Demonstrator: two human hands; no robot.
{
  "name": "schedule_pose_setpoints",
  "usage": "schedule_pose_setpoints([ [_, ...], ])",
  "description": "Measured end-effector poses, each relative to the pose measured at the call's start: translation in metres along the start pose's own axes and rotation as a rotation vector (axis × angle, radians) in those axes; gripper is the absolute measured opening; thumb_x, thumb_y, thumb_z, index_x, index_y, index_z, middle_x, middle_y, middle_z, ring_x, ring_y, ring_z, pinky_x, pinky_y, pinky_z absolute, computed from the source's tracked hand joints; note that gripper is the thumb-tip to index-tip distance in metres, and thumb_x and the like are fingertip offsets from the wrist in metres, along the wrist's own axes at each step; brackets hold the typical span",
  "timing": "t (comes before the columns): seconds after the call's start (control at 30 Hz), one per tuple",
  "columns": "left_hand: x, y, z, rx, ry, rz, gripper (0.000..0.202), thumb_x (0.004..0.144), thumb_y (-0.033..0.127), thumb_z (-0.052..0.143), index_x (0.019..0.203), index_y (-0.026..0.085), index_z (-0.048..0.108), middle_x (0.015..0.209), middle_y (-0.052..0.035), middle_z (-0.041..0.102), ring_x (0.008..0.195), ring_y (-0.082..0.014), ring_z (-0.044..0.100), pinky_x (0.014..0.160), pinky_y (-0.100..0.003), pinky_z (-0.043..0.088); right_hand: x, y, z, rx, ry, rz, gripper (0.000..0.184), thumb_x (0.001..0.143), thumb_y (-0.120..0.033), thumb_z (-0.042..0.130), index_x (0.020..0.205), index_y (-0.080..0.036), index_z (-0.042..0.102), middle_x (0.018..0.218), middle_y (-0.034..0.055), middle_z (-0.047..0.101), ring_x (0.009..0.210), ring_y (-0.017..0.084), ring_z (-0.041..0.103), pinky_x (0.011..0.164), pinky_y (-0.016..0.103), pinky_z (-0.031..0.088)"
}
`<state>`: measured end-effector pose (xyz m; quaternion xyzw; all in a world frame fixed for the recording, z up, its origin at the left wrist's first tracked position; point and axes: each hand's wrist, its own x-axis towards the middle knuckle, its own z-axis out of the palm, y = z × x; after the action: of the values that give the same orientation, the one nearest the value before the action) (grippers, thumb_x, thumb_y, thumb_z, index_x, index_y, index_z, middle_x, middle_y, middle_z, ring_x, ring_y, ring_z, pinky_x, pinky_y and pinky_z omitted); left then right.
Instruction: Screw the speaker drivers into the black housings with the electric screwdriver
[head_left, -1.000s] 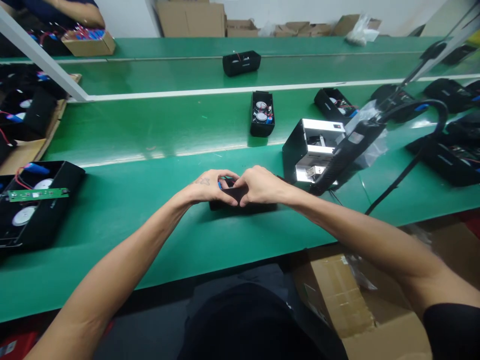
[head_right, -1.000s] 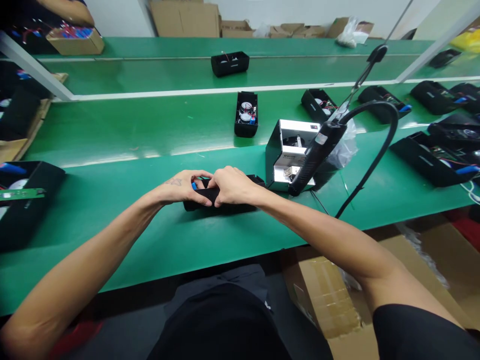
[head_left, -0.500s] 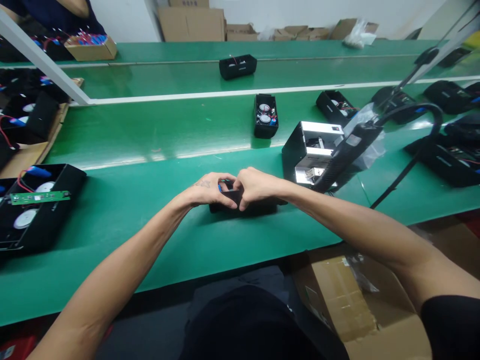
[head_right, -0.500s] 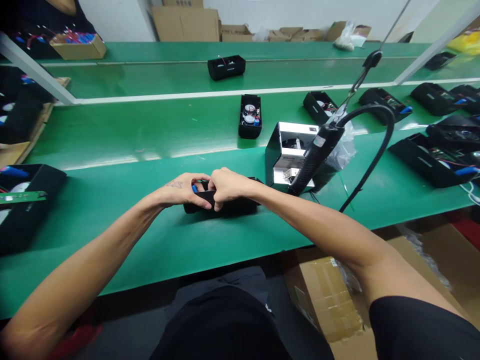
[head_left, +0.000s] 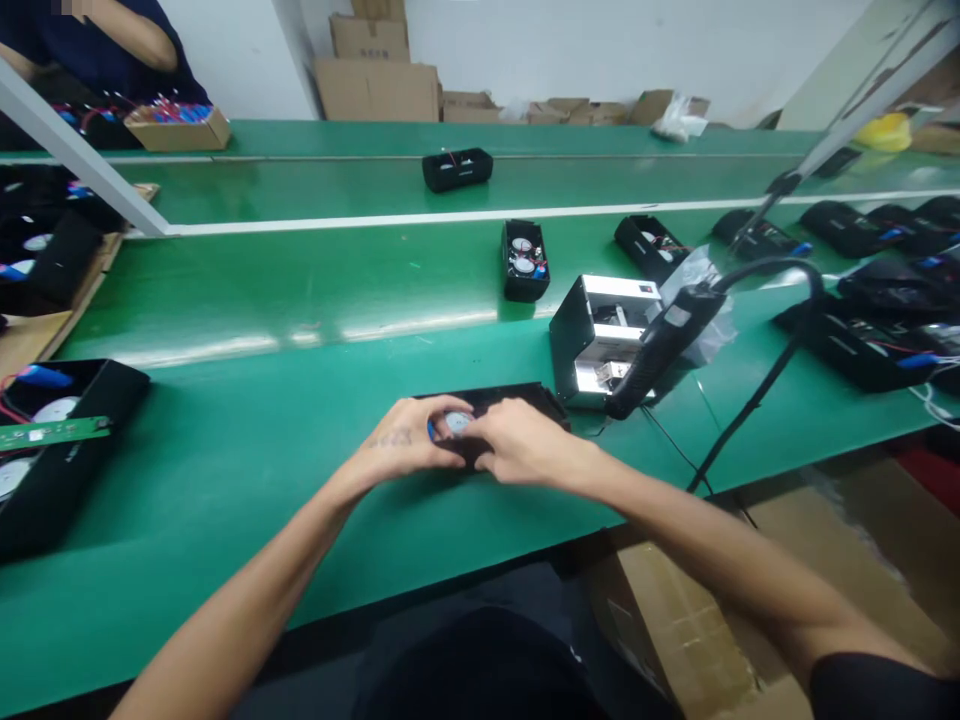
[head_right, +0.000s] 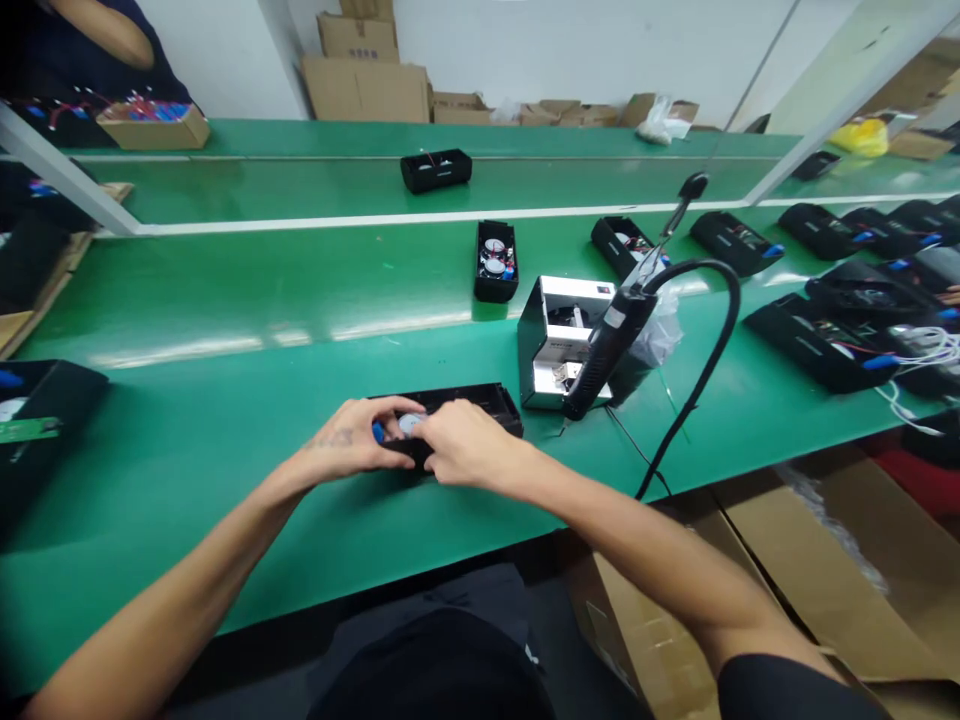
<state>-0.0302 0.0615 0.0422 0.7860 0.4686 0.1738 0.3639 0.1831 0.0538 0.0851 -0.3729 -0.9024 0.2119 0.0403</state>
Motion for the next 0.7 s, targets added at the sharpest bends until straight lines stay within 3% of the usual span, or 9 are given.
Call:
schedule_pose_setpoints([
  [0.07, -0.016, -0.001, 0.015, 0.101, 0.059, 0.077, 0.055, 0.068, 0.03, 0.087, 0.121, 0.032, 0.07, 0.085, 0.0045, 0.075, 0.079, -0.0193, 0.066, 0.078, -0.033, 0.048, -0.03, 0.001, 0.007, 0.154, 0.268, 0.012, 0.026, 0.084, -0.019, 0.073, 0.11, -0.023, 0.077, 0.097, 0.0065, 0.079, 0.089, 0.023, 0.074, 0.078, 0.033, 0.054],
  [0.1, -0.023, -0.002, 0.023, 0.144, 0.086, 0.126, 0.05, 0.072, 0.026, 0.084, 0.119, 0.032, 0.07, 0.083, 0.0049, 0.075, 0.078, -0.019, 0.065, 0.08, -0.035, 0.047, -0.045, 0.004, 0.009, 0.229, 0.481, 0.056, 0.023, 0.088, -0.02, 0.071, 0.11, -0.024, 0.076, 0.099, 0.0056, 0.079, 0.09, 0.022, 0.073, 0.081, 0.034, 0.056],
  [0.2, -0.039, -0.005, 0.04, 0.222, 0.175, 0.302, 0.033, 0.082, 0.016, 0.072, 0.112, 0.029, 0.069, 0.081, 0.0049, 0.075, 0.072, -0.0161, 0.065, 0.086, -0.038, 0.045, -0.083, 0.033, 0.007, 0.286, 1.24, 0.317, 0.024, 0.092, -0.027, 0.068, 0.116, -0.024, 0.071, 0.101, 0.0052, 0.073, 0.091, 0.021, 0.07, 0.082, 0.038, 0.058],
  [0.27, -0.043, -0.006, 0.044, 0.257, 0.222, 0.381, 0.026, 0.087, 0.015, 0.068, 0.11, 0.027, 0.068, 0.082, 0.004, 0.075, 0.07, -0.015, 0.064, 0.087, -0.038, 0.045, -0.097, 0.063, 0.0, 0.201, 1.497, 0.497, 0.045, 0.088, -0.034, 0.073, 0.13, -0.023, 0.062, 0.114, 0.0079, 0.066, 0.094, 0.021, 0.066, 0.084, 0.041, 0.057],
  [0.33, -0.042, -0.006, 0.044, 0.282, 0.235, 0.411, 0.022, 0.09, 0.018, 0.066, 0.109, 0.027, 0.068, 0.081, 0.004, 0.074, 0.069, -0.0148, 0.064, 0.085, -0.037, 0.045, -0.102, 0.093, -0.007, 0.138, 1.442, 0.632, 0.056, 0.082, -0.042, 0.077, 0.131, -0.021, 0.059, 0.124, 0.011, 0.06, 0.098, 0.022, 0.064, 0.089, 0.046, 0.055],
  [0.43, -0.039, -0.006, 0.041, 0.324, 0.234, 0.434, 0.016, 0.092, 0.021, 0.065, 0.105, 0.028, 0.07, 0.077, 0.0044, 0.071, 0.069, -0.0155, 0.062, 0.082, -0.037, 0.045, -0.097, 0.119, -0.008, 0.291, 1.271, 0.663, 0.042, 0.078, -0.047, 0.08, 0.105, -0.019, 0.064, 0.105, 0.0081, 0.067, 0.09, 0.023, 0.065, 0.087, 0.047, 0.055],
  [0.5, -0.039, -0.008, 0.041, 0.361, 0.241, 0.447, 0.014, 0.092, 0.022, 0.065, 0.103, 0.028, 0.071, 0.077, 0.0036, 0.07, 0.071, -0.0171, 0.061, 0.08, -0.037, 0.046, -0.09, 0.12, 0.0, 0.496, 1.294, 0.553, 0.039, 0.077, -0.044, 0.082, 0.099, -0.02, 0.06, 0.084, 0.0013, 0.068, 0.076, 0.02, 0.065, 0.077, 0.041, 0.056],
  [0.6, -0.041, -0.013, 0.043, 0.395, 0.242, 0.441, 0.018, 0.09, 0.02, 0.067, 0.104, 0.029, 0.071, 0.079, 0.0025, 0.071, 0.078, -0.0193, 0.061, 0.08, -0.037, 0.047, -0.085, 0.109, 0.013, 0.731, 1.294, 0.361, 0.038, 0.08, -0.034, 0.08, 0.108, -0.021, 0.057, 0.062, -0.0078, 0.062, 0.054, 0.014, 0.058, 0.063, 0.033, 0.053],
  [0.7, -0.045, -0.019, 0.046, 0.416, 0.247, 0.436, 0.021, 0.088, 0.018, 0.069, 0.105, 0.029, 0.072, 0.081, 0.0023, 0.071, 0.081, -0.0201, 0.06, 0.081, -0.037, 0.048, -0.089, 0.099, 0.005, 0.858, 1.274, 0.24, 0.033, 0.082, -0.026, 0.078, 0.108, -0.023, 0.057, 0.055, -0.0114, 0.057, 0.044, 0.01, 0.051, 0.053, 0.028, 0.046],
])
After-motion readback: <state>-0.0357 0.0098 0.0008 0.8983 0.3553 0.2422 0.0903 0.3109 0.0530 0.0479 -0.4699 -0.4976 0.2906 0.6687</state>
